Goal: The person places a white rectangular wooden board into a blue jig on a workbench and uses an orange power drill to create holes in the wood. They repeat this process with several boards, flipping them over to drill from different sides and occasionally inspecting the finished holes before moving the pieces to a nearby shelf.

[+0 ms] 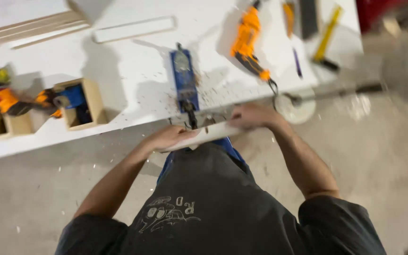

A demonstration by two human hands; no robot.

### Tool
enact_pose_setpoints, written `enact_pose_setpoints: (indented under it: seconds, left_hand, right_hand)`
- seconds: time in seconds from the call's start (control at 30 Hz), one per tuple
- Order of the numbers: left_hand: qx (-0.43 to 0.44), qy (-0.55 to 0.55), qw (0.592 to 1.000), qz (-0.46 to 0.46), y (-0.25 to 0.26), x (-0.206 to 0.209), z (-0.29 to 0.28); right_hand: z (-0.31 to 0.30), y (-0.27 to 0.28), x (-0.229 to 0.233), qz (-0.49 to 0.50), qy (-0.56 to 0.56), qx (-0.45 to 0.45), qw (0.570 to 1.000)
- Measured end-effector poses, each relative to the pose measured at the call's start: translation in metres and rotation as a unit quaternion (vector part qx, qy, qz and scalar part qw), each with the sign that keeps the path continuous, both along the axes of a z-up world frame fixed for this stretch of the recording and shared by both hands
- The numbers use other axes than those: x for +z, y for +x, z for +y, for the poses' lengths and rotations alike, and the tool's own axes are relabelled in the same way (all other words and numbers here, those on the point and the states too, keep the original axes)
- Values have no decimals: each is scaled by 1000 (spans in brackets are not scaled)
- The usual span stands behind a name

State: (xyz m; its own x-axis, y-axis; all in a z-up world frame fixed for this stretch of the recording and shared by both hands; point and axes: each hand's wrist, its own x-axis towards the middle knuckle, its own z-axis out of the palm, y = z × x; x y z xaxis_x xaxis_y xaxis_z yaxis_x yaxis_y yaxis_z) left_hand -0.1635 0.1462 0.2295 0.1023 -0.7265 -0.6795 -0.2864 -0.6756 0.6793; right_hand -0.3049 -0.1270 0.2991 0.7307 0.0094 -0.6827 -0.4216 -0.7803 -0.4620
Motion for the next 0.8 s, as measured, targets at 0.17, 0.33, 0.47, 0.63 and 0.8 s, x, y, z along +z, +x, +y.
enact_pose_setpoints:
  seconds: [0.17,0.33,0.47,0.63,0.8]
  left_hand:
    - [-60,8,996,72,-84,-77,-10]
    - [-175,-1,984,36,-144,-77,-9]
    - [-309,-31,950,-43,-179,-60,-5]
    - [-335,-27,941,-49,-218,-103,-17]
    - [-355,-2,935,-4,-276,-8,-62]
  right_hand:
    - [38,-121,-75,-426,-300,-126,844]
    - [123,-204,-100,-87,-213,-51,972]
    - [135,-252,-93,-144,-245,-93,954]
    - [170,-314,-129,-34,-204,-135,969]
    - [196,-392,-249,-323,-166,-302,881]
